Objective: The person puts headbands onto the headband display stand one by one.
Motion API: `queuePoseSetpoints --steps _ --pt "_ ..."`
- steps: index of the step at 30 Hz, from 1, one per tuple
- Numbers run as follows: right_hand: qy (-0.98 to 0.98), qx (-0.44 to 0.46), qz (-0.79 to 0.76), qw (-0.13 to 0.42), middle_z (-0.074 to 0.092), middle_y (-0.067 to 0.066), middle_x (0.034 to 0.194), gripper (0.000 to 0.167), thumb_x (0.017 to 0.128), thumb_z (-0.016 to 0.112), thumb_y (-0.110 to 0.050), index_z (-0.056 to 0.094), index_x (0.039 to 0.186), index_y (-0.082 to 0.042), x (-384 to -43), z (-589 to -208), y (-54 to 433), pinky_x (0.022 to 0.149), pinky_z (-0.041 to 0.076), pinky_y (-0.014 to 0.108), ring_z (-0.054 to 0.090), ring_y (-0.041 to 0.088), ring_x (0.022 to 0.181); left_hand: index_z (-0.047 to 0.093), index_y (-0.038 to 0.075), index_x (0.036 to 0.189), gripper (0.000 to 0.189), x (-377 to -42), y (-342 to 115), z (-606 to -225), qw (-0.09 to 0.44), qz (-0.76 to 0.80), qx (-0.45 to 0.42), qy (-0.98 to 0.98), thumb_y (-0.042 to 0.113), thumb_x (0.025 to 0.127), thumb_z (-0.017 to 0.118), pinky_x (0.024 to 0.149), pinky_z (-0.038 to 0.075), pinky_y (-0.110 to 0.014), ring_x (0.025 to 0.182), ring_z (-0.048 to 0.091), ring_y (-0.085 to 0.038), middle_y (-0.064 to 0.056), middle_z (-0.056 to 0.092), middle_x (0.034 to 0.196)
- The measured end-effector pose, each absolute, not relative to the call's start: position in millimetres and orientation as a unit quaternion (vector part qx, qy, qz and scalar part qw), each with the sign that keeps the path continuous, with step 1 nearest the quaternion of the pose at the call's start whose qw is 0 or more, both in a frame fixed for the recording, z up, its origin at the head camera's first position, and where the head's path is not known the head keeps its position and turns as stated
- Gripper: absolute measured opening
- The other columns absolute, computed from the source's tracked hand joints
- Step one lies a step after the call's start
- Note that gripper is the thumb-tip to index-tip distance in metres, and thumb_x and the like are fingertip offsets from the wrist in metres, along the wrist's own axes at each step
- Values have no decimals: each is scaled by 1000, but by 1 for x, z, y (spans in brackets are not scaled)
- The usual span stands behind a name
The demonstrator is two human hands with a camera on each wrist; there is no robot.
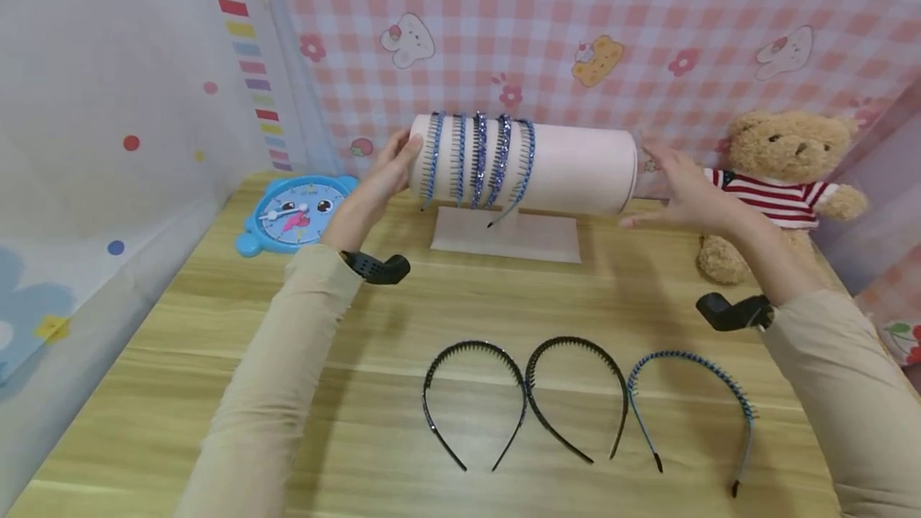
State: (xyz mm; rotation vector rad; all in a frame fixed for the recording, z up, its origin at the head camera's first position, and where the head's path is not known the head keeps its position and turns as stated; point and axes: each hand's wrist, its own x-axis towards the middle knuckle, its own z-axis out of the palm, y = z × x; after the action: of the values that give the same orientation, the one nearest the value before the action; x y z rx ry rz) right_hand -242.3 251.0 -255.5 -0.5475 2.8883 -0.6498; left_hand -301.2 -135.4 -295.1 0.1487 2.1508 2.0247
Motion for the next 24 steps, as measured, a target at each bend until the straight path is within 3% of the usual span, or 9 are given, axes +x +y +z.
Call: queuePoseSetpoints --steps 6,9,12,17,21,24 --pt "932 -179 -157 272 47 32 124 76 79 69 -40 37 129 8 -208 -297 299 90 46 53 48 46 111 17 19 146 57 -302 -137 -294 90 685 50 722 40 97 37 111 32 -41 133 32 -24 -6 26 148" --pt "908 -182 -152 346 57 23 107 62 78 70 -36 48 115 8 -190 -320 315 79 52 41 57 33 96 17 19 146 57 -301 -137 -295 92 682 52 723 41 97 36 111 31 -41 134 32 -24 -5 26 149" --pt "884 -161 -175 402 57 12 91 50 77 73 -30 51 106 5 -175 -338 325 63 49 30 55 18 77 16 19 146 58 -301 -136 -295 96 682 54 723 41 97 36 111 31 -41 133 32 -24 -6 27 148" --pt "864 -109 -232 433 45 1 69 24 80 64 -5 47 96 0 -163 -351 327 47 31 18 35 9 51 16 18 146 57 -302 -134 -295 94 688 54 717 39 97 36 111 31 -41 133 33 -25 -6 27 148" --pt "874 -97 -222 421 40 0 68 15 79 52 5 46 92 0 -166 -351 325 48 30 18 32 9 51 16 19 146 57 -301 -135 -295 95 688 52 718 40 97 37 112 31 -41 134 31 -24 -6 25 149" --pt "885 -117 -201 403 45 4 75 12 83 50 4 46 95 2 -173 -343 327 50 37 21 39 11 56 17 19 146 58 -301 -136 -295 95 688 52 718 40 97 37 111 31 -41 134 31 -24 -6 25 148"
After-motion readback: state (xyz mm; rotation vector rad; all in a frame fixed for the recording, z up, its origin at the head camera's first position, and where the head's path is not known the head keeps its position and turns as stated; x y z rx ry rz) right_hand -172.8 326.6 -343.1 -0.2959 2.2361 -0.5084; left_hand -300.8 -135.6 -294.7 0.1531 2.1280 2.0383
